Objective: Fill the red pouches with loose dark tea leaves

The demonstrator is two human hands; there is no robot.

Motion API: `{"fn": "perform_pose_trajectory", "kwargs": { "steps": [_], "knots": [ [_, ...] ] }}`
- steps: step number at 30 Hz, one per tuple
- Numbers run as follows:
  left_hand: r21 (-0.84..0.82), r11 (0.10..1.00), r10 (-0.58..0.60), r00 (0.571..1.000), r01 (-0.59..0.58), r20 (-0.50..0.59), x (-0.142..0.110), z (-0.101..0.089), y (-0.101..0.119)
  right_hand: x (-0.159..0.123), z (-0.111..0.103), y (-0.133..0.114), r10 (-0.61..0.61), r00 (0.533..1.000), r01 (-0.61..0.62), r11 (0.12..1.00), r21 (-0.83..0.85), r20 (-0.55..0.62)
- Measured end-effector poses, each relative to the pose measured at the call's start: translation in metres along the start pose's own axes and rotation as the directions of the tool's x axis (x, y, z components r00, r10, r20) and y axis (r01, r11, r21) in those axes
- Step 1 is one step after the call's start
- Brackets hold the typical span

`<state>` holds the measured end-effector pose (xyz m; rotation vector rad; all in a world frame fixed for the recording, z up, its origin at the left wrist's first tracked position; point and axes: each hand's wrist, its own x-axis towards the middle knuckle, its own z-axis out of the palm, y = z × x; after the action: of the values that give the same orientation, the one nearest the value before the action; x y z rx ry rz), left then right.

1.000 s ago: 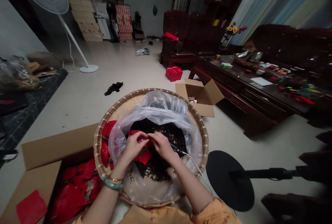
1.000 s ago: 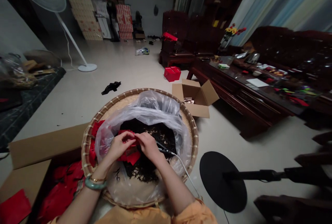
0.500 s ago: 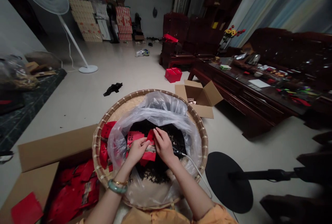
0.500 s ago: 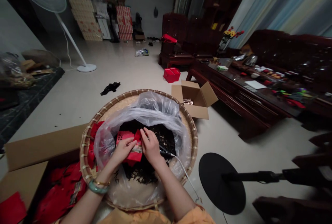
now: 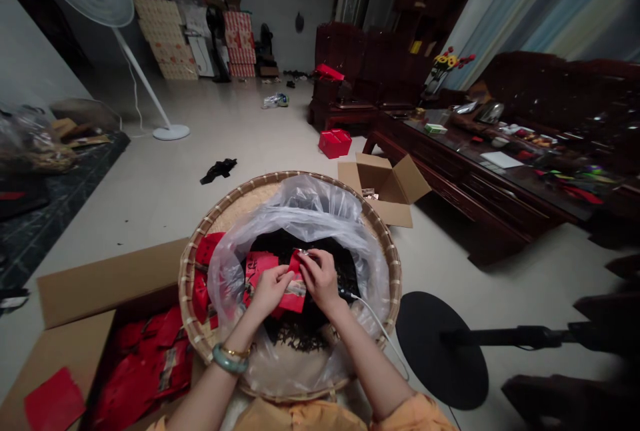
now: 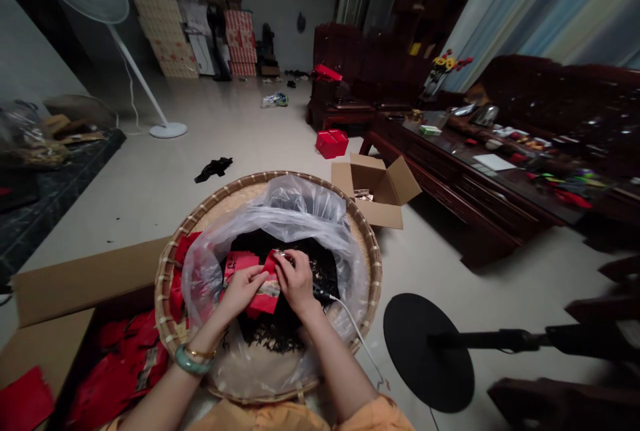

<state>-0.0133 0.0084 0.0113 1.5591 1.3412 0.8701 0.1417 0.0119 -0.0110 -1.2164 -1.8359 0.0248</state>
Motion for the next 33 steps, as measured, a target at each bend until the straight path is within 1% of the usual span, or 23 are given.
{"fn": "perform_pose_trajectory", "kwargs": {
  "steps": [2, 3, 4, 6, 8, 9, 10, 11, 12, 14, 16, 17, 19, 22, 23, 25, 26, 28, 29, 30, 31, 32, 33],
  "knots": [
    [0.154, 0.986, 0.056, 0.998, -0.058, 0.014, -0.002, -0.001, 0.000, 0.006, -0.007, -0.002, 0.084, 0.996, -0.084, 0.996, 0.000, 0.017],
    [0.209, 0.975, 0.080, 0.997, -0.081, 0.016, -0.003, -0.002, 0.000, 0.008, -0.011, -0.003, 0.100, 0.994, -0.101, 0.995, 0.021, 0.048],
    [0.239, 0.966, 0.096, 0.995, -0.097, 0.015, -0.003, -0.003, 0.000, 0.011, -0.015, -0.003, 0.103, 0.990, -0.109, 0.992, 0.059, 0.091],
    [0.218, 0.972, 0.091, 0.996, -0.088, -0.003, -0.002, -0.004, -0.002, 0.014, -0.020, -0.001, 0.123, 0.978, -0.151, 0.975, 0.162, 0.170],
    [0.080, 0.997, 0.008, 1.000, -0.007, -0.016, 0.000, -0.005, -0.006, 0.012, -0.022, 0.001, 0.232, 0.953, -0.278, 0.925, 0.258, 0.198],
    [-0.034, 0.997, -0.072, 0.997, 0.072, -0.014, 0.001, -0.006, -0.008, 0.011, -0.022, 0.002, 0.309, 0.929, -0.361, 0.880, 0.308, 0.206],
    [-0.169, 0.972, -0.165, 0.986, 0.163, 0.001, 0.002, -0.007, -0.009, 0.008, -0.021, 0.003, 0.382, 0.897, -0.440, 0.820, 0.366, 0.223],
    [-0.311, 0.917, -0.251, 0.967, 0.249, 0.035, 0.002, -0.008, -0.010, 0.006, -0.020, 0.003, 0.437, 0.862, -0.506, 0.746, 0.433, 0.255],
    [-0.439, 0.842, -0.312, 0.947, 0.314, 0.079, 0.002, -0.008, -0.011, 0.004, -0.020, 0.003, 0.462, 0.832, -0.555, 0.662, 0.504, 0.309],
    [-0.606, 0.709, -0.346, 0.927, 0.361, 0.147, 0.001, -0.011, -0.009, 0.001, -0.020, 0.001, 0.418, 0.786, -0.617, 0.496, 0.611, 0.454],
    [-0.660, 0.661, -0.326, 0.929, 0.358, 0.177, -0.001, -0.013, -0.006, 0.001, -0.022, -0.003, 0.312, 0.745, -0.666, 0.382, 0.641, 0.590],
    [-0.660, 0.657, -0.322, 0.927, 0.364, 0.192, -0.002, -0.015, -0.004, 0.001, -0.024, -0.004, 0.258, 0.726, -0.685, 0.355, 0.636, 0.638],
    [-0.646, 0.657, -0.319, 0.920, 0.388, 0.228, -0.003, -0.018, -0.001, 0.003, -0.028, -0.006, 0.181, 0.702, -0.699, 0.358, 0.618, 0.689],
    [-0.623, 0.663, -0.290, 0.910, 0.415, 0.298, -0.004, -0.021, 0.000, 0.002, -0.030, -0.006, 0.139, 0.701, -0.682, 0.416, 0.601, 0.699],
    [-0.608, 0.673, -0.285, 0.907, 0.420, 0.311, -0.003, -0.022, -0.001, 0.002, -0.029, -0.006, 0.143, 0.704, -0.679, 0.424, 0.599, 0.696],
    [-0.541, 0.731, -0.281, 0.906, 0.415, 0.316, 0.000, -0.023, -0.004, 0.000, -0.026, -0.005, 0.162, 0.698, -0.695, 0.386, 0.607, 0.697],
    [-0.483, 0.787, -0.271, 0.918, 0.384, 0.289, 0.002, -0.024, -0.007, -0.001, -0.025, -0.004, 0.176, 0.690, -0.710, 0.350, 0.611, 0.702],
    [-0.300, 0.921, -0.211, 0.966, 0.248, 0.151, 0.005, -0.024, -0.012, -0.002, -0.022, -0.003, 0.209, 0.662, -0.744, 0.292, 0.601, 0.720],
    [-0.171, 0.974, -0.142, 0.989, 0.147, 0.040, 0.006, -0.024, -0.014, -0.001, -0.022, -0.002, 0.225, 0.648, -0.758, 0.283, 0.587, 0.728],
    [-0.029, 0.998, -0.062, 0.994, 0.059, -0.088, 0.006, -0.023, -0.015, -0.001, -0.021, -0.001, 0.240, 0.636, -0.768, 0.289, 0.571, 0.734],
    [0.117, 0.993, 0.057, 0.982, -0.036, -0.179, 0.004, -0.022, -0.016, 0.000, -0.021, 0.000, 0.250, 0.626, -0.775, 0.306, 0.553, 0.738],
    [0.262, 0.956, 0.190, 0.958, -0.131, -0.213, 0.002, -0.021, -0.016, 0.001, -0.020, 0.001, 0.254, 0.619, -0.778, 0.325, 0.537, 0.743],
    [0.389, 0.893, 0.313, 0.935, -0.228, -0.170, -0.001, -0.019, -0.015, 0.001, -0.019, 0.001, 0.253, 0.613, -0.781, 0.342, 0.523, 0.749]
  ]
}}
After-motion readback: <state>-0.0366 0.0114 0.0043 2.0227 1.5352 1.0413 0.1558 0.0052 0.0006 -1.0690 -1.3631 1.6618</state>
